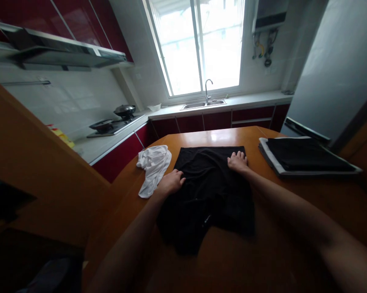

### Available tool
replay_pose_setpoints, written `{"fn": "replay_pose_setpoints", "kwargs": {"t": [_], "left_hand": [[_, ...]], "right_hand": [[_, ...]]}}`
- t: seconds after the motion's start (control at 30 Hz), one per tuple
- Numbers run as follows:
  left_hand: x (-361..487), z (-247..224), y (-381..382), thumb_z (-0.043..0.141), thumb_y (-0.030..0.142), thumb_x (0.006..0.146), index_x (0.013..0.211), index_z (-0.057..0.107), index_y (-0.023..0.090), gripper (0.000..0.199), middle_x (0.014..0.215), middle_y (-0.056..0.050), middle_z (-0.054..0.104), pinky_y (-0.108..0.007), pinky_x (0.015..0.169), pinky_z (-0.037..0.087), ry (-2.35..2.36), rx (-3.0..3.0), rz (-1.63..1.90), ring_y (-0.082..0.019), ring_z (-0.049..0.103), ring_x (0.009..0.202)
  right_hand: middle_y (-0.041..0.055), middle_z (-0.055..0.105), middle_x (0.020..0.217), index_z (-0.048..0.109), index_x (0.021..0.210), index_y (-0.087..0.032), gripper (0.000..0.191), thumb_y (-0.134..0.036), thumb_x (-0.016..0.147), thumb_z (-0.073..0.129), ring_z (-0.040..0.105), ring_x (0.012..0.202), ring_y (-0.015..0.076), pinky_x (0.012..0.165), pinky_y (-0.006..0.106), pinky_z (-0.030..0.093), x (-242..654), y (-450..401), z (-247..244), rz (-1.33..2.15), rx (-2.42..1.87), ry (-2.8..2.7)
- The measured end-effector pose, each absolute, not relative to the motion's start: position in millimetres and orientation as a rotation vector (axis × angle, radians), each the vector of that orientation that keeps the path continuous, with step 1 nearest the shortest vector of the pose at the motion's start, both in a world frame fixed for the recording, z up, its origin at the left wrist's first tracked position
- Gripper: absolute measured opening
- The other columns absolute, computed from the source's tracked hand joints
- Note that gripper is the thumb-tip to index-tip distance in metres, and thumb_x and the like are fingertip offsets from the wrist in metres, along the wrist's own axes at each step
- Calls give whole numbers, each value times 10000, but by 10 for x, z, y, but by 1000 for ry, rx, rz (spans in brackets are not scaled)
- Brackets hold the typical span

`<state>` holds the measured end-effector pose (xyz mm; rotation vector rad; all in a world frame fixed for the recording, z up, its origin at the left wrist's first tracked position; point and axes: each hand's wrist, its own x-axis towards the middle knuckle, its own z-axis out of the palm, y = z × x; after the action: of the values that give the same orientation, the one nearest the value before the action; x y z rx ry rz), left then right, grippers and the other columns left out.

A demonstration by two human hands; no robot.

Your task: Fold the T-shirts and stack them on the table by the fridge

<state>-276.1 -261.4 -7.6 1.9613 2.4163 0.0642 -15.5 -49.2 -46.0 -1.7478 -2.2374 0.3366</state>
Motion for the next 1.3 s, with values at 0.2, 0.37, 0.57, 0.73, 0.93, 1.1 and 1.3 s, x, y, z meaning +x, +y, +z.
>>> {"fn": "replay_pose_setpoints", "kwargs": {"t": [0.2,0.37,0.57,0.73,0.93,1.1,1.3], "left_hand": [[-3003,-180,-1781,398,399,1017,1478,473,149,530,1590,-146,393,-401,1205,283,2302,2019,414,-259,339,1485],[-3350,-469,-1352,372,536,1011,1555,363,210,635,1649,-157,249,-565,1207,178,2331,1959,283,-328,193,1532],[-3448,-527,-1198,381,594,994,1541,397,209,669,1647,-154,265,-555,1214,165,2362,1911,355,-332,188,1533],[-3193,-280,-1343,453,416,991,1391,554,144,494,1460,-147,531,-440,1176,323,2298,2049,858,-277,438,1402],[-2492,62,-2279,570,481,925,1039,700,202,328,938,-49,642,-320,804,517,2029,2104,842,-197,632,842],[-2175,-11,-2985,687,454,825,1071,691,222,337,873,-24,631,-287,667,492,1917,1937,647,-179,598,734],[-2389,29,-3211,640,367,776,1071,709,211,341,830,-18,643,-272,638,494,1949,1743,805,-160,594,683]], "right_hand": [[268,192,1638,305,1552,-18,725,-505,1015,295,142,1528,352,1208,511,104,-176,-281,-598,331,-1729,-2355],[244,193,1646,313,1561,-53,732,-543,1018,285,142,1534,321,1216,482,102,-154,72,-624,276,-1606,-2474],[208,206,1653,320,1564,-89,703,-538,1024,339,153,1537,287,1225,461,106,-193,493,-594,325,-1512,-2532],[168,426,1556,531,1429,-111,483,-322,1002,450,354,1444,269,1193,423,228,-211,425,-418,310,-1262,-2349],[90,677,1096,739,1063,-184,237,-306,952,570,619,1008,209,936,319,461,106,-561,-139,605,-653,-2454],[75,675,1161,719,1150,-255,322,-445,891,702,571,1111,251,989,406,416,531,-1323,-24,638,-326,-2786],[61,692,996,742,1024,-236,160,-191,887,674,608,967,224,897,360,438,762,-1472,50,405,-392,-2800]]}}
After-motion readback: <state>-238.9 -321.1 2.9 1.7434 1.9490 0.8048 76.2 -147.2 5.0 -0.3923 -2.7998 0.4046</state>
